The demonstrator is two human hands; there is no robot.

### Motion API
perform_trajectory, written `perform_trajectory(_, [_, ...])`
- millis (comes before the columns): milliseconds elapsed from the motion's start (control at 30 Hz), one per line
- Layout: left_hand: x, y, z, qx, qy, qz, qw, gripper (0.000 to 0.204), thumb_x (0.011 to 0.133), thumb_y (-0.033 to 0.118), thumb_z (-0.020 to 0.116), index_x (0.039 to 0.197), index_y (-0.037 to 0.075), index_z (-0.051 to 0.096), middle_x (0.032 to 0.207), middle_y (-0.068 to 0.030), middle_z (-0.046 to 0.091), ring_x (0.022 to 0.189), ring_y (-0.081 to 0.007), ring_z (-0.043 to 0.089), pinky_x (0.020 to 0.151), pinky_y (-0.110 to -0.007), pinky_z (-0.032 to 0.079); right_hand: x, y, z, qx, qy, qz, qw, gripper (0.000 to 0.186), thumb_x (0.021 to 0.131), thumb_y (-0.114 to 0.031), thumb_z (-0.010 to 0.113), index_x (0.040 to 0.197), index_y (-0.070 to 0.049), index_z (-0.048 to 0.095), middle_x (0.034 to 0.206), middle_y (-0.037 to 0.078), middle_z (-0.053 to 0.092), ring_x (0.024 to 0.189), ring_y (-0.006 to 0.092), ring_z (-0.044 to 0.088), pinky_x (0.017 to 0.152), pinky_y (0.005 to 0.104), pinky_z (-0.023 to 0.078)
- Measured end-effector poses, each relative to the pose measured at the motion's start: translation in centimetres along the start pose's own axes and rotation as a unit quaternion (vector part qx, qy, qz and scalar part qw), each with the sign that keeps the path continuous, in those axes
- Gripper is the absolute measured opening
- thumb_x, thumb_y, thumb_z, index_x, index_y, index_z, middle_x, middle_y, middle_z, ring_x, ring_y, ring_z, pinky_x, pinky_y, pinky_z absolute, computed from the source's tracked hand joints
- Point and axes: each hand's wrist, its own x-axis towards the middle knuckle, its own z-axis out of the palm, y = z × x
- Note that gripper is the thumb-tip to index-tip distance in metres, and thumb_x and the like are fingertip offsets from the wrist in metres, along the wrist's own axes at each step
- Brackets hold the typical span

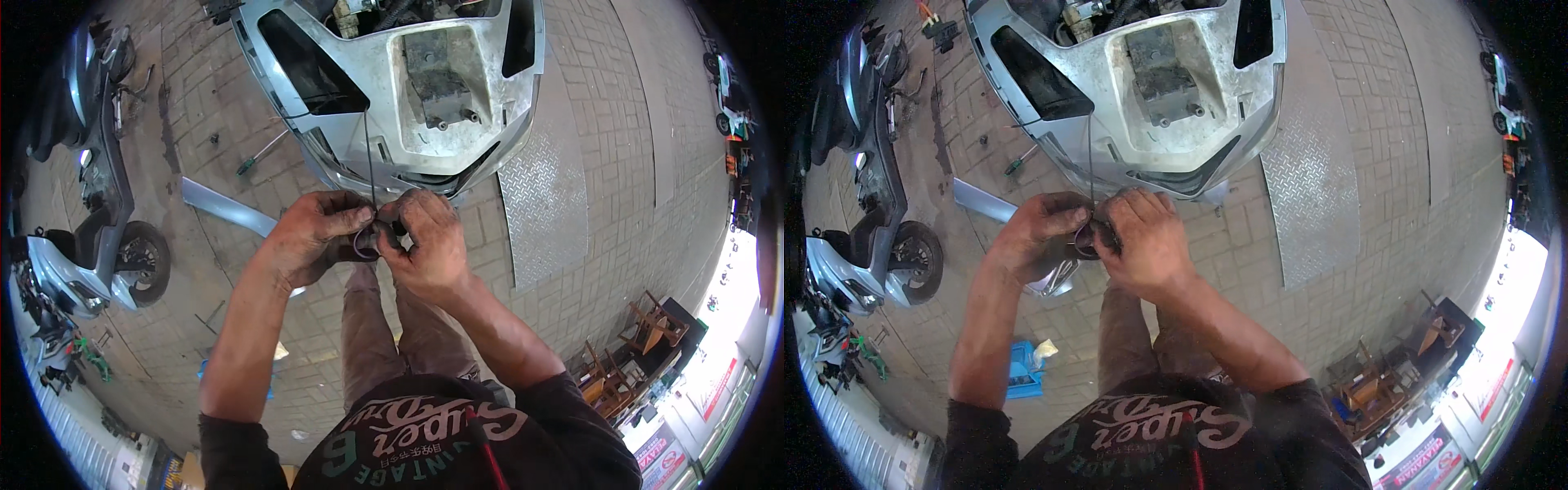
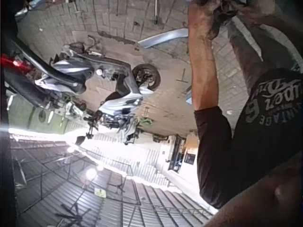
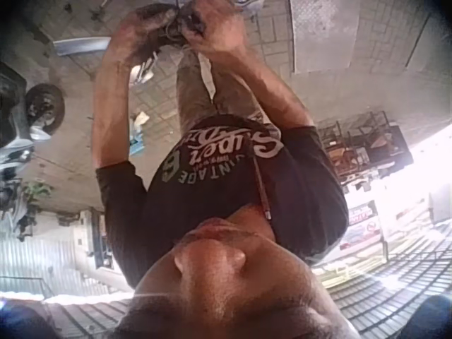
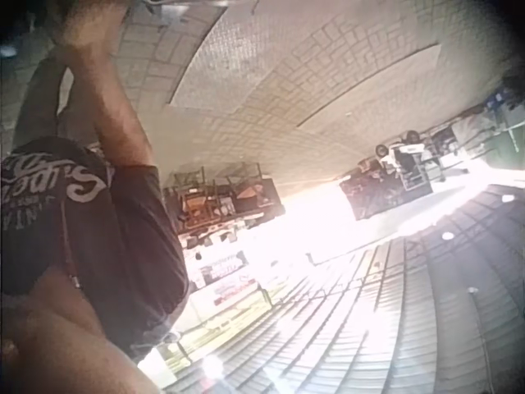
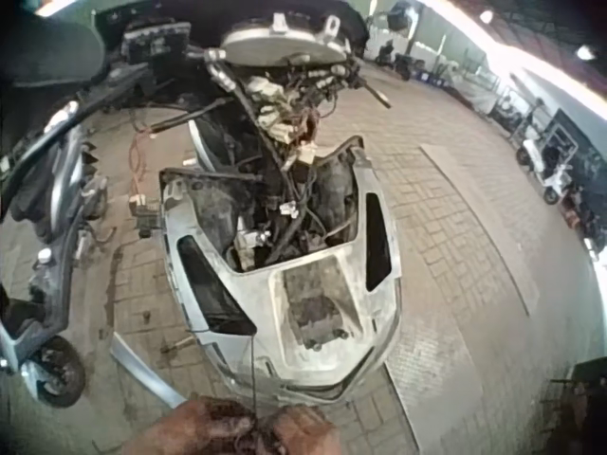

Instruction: The person manipulates electrical wiring and connectors on the front of a motorcycle, uses a screwdriver to loosen internal components, and handles a detached silver plastic fairing.

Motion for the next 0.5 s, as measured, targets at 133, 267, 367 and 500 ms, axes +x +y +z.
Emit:
perform_trajectory(133, [0.4, 1.7, 0.6, 0.059, -0.015, -0.04, 0.997, 0.034, 0.078, 0.019, 0.071, 0.1, -0.004, 0.057, 0.089, -0.0091, 0.061, 0.08, -0.0212, 0.061, 0.077, -0.04, 0.051, 0.0, 0.6, -1.0, 0.001, -0.022, -0.013, 1.0, 0.024, 0.066, -0.014, 0.066, 0.086, -0.005, 0.056, 0.087, 0.011, 0.057, 0.086, 0.0305, 0.055, 0.078, 0.0423, 0.041])
perform_trajectory(267, [0.7, 2.0, 0.8, 0.054, -0.018, -0.086, 0.995, 0.033, 0.077, 0.021, 0.073, 0.096, -0.001, 0.058, 0.079, -0.0025, 0.056, 0.069, -0.0131, 0.054, 0.057, -0.028, 0.046, 0.0, 1.3, -1.0, 0.009, -0.013, -0.048, 0.999, 0.026, 0.066, -0.013, 0.066, 0.088, -0.004, 0.057, 0.089, 0.013, 0.057, 0.088, 0.0307, 0.055, 0.08, 0.0424, 0.041])
perform_trajectory(367, [1.2, 2.0, 0.2, 0.067, -0.038, -0.116, 0.99, 0.031, 0.076, 0.022, 0.073, 0.094, 0.0, 0.058, 0.073, 0.0015, 0.051, 0.06, -0.0069, 0.045, 0.045, -0.02, 0.035, -0.1, 2.0, -1.4, 0.023, -0.011, -0.072, 0.997, 0.027, 0.066, -0.012, 0.065, 0.09, -0.003, 0.057, 0.089, 0.013, 0.056, 0.088, 0.0309, 0.055, 0.082, 0.0427, 0.04])
perform_trajectory(500, [1.6, 1.6, -0.1, 0.042, -0.052, -0.115, 0.991, 0.027, 0.077, 0.019, 0.071, 0.094, 0.002, 0.058, 0.071, 0.0034, 0.049, 0.054, -0.0032, 0.039, 0.042, -0.017, 0.026, 0.3, 2.5, -1.5, 0.054, -0.022, -0.072, 0.996, 0.026, 0.068, -0.011, 0.064, 0.092, -0.004, 0.056, 0.09, 0.013, 0.055, 0.09, 0.0311, 0.054, 0.084, 0.0437, 0.039])
